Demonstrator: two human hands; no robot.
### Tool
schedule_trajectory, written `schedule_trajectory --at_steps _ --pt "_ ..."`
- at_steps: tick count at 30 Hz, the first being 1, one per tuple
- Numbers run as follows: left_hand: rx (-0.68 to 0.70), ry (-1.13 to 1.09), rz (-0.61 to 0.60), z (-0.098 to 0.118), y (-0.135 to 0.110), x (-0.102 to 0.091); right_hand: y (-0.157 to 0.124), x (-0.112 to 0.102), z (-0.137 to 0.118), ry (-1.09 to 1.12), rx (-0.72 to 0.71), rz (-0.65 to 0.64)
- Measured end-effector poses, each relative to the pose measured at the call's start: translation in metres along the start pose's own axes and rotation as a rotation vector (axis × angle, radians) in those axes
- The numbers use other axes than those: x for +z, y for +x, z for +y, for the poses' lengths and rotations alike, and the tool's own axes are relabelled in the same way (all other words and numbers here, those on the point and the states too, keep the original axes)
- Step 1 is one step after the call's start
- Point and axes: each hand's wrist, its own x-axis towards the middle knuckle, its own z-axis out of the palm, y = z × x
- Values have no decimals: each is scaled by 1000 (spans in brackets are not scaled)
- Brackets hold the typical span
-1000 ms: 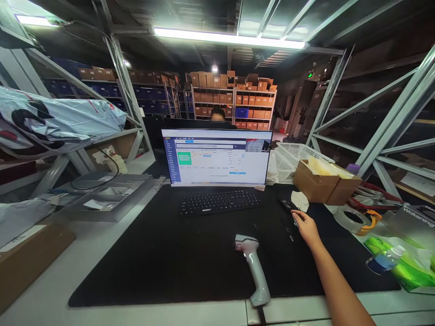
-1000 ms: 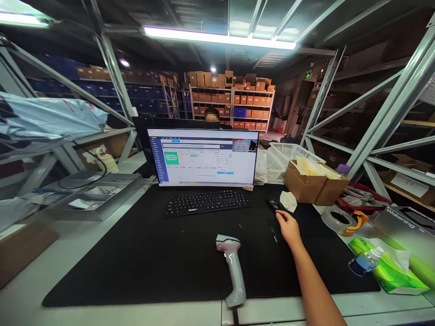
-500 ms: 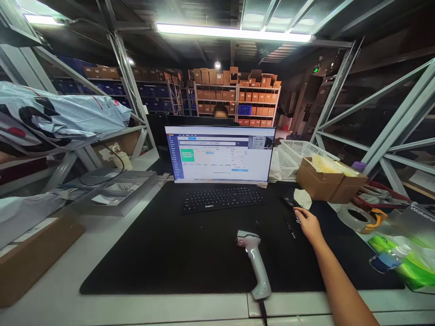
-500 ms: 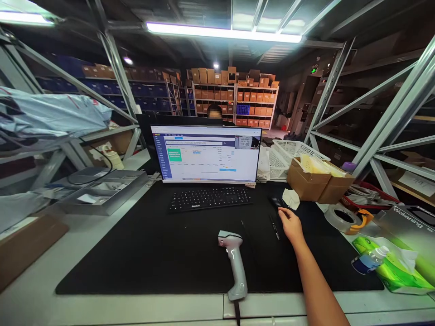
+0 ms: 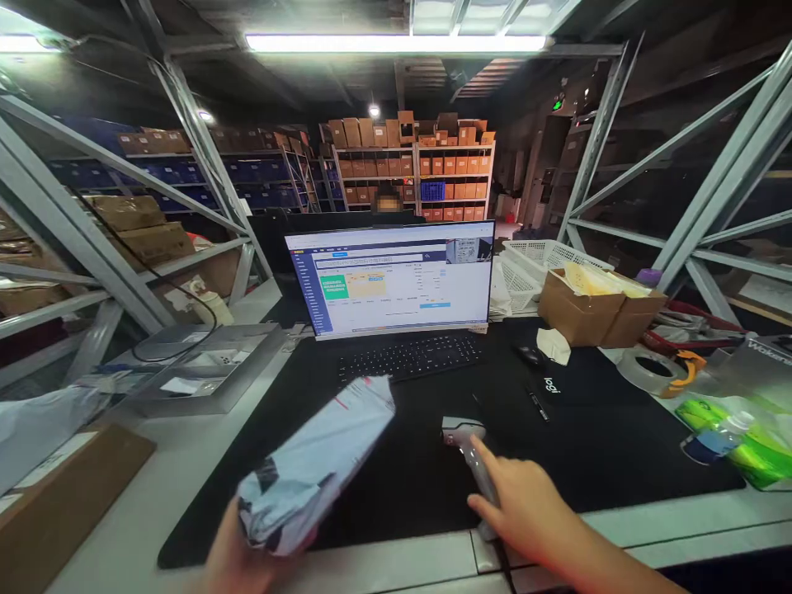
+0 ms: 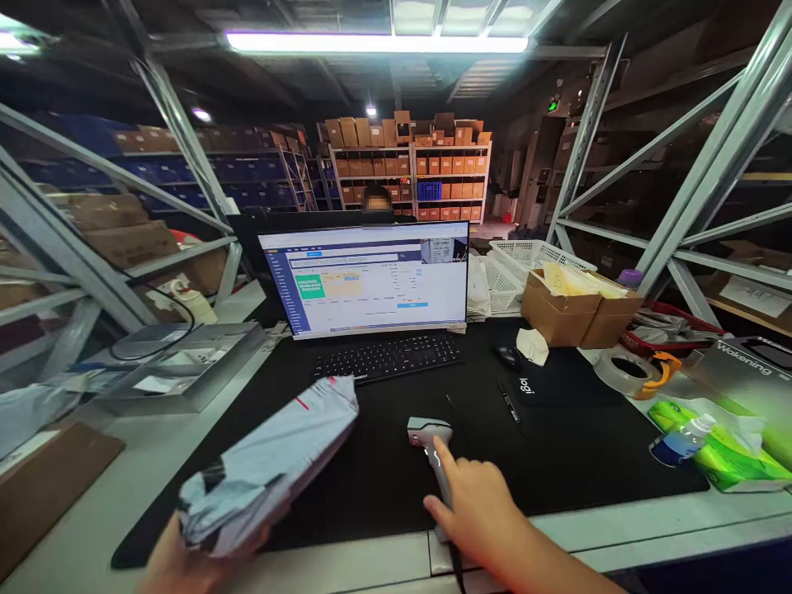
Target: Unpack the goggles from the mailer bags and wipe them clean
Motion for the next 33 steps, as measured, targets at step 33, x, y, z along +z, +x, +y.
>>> schedule_trajectory --at_steps 33 --pt "1283 1359 -359 37 45 -7 9 15 101 -41 384 204"
